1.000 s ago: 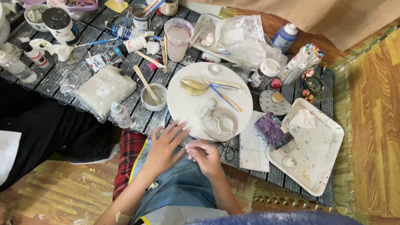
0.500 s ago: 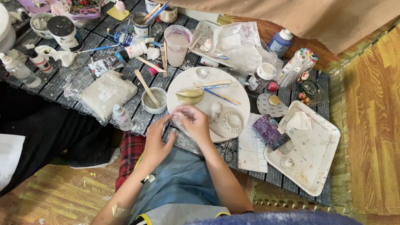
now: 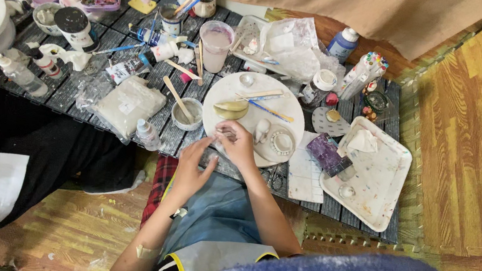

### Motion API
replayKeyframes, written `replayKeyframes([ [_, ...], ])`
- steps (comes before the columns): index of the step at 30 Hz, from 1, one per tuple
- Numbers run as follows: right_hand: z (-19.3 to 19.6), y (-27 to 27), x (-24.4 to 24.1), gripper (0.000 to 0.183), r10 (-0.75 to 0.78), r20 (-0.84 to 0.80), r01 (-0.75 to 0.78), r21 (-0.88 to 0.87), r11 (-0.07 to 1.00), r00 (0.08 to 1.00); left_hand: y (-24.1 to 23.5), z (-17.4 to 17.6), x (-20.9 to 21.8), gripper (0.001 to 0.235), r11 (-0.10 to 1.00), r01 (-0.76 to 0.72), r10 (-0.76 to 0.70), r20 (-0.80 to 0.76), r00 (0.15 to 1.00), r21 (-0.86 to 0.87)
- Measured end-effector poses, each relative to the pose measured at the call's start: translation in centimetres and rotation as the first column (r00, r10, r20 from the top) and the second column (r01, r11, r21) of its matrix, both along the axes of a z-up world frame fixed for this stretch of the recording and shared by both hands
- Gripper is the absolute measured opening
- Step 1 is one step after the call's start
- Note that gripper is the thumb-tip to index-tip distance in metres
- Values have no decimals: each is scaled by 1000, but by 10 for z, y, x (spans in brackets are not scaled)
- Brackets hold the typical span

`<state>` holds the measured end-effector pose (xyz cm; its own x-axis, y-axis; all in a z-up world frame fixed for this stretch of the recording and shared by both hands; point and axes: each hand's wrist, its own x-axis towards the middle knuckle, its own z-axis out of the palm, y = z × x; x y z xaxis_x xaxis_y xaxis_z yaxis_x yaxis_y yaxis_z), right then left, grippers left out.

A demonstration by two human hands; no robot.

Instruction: The person shapes small pieces of clay by hand and attaches them to a larger clay figurine on a rotating table. They also use a brush to apply a liquid to the figurine.

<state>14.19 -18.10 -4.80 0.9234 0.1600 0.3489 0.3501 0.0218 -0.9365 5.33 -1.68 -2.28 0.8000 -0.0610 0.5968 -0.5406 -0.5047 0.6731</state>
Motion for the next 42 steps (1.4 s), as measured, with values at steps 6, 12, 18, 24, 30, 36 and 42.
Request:
replayKeyframes([
  [6, 7, -1, -4, 20, 19, 16, -19, -9, 1000, 1000, -1, -5, -3, 59, 986, 6, 3, -53, 999, 165],
  [12, 2, 4, -4, 12, 9, 76, -7, -25, 1000, 997, -2, -12, 0, 62, 935, -88, 108, -41, 993, 345],
  [18, 4, 9, -11, 13, -96, 115, 108, -101, 989, 989, 2, -10, 3, 58, 929, -96, 123, -54, 991, 357],
  [24, 25, 46, -15, 17, -98, 221, 128, -124, 984, 970, 16, -11, 43, 40, 812, -146, 175, 4, 985, 565],
  [30, 54, 65, -11, 16, -157, 241, 211, -222, 952, 958, 9, -22, 50, 50, 871, -178, 215, -29, 976, 458],
  [36, 44, 62, -3, 24, -165, 199, 208, -216, 954, 966, -3, -35, 48, 49, 891, -171, 224, -81, 971, 421],
  [42, 40, 63, 0, 21, -168, 219, 211, -190, 959, 961, 0, -46, 53, 46, 918, -177, 181, 24, 983, 354],
])
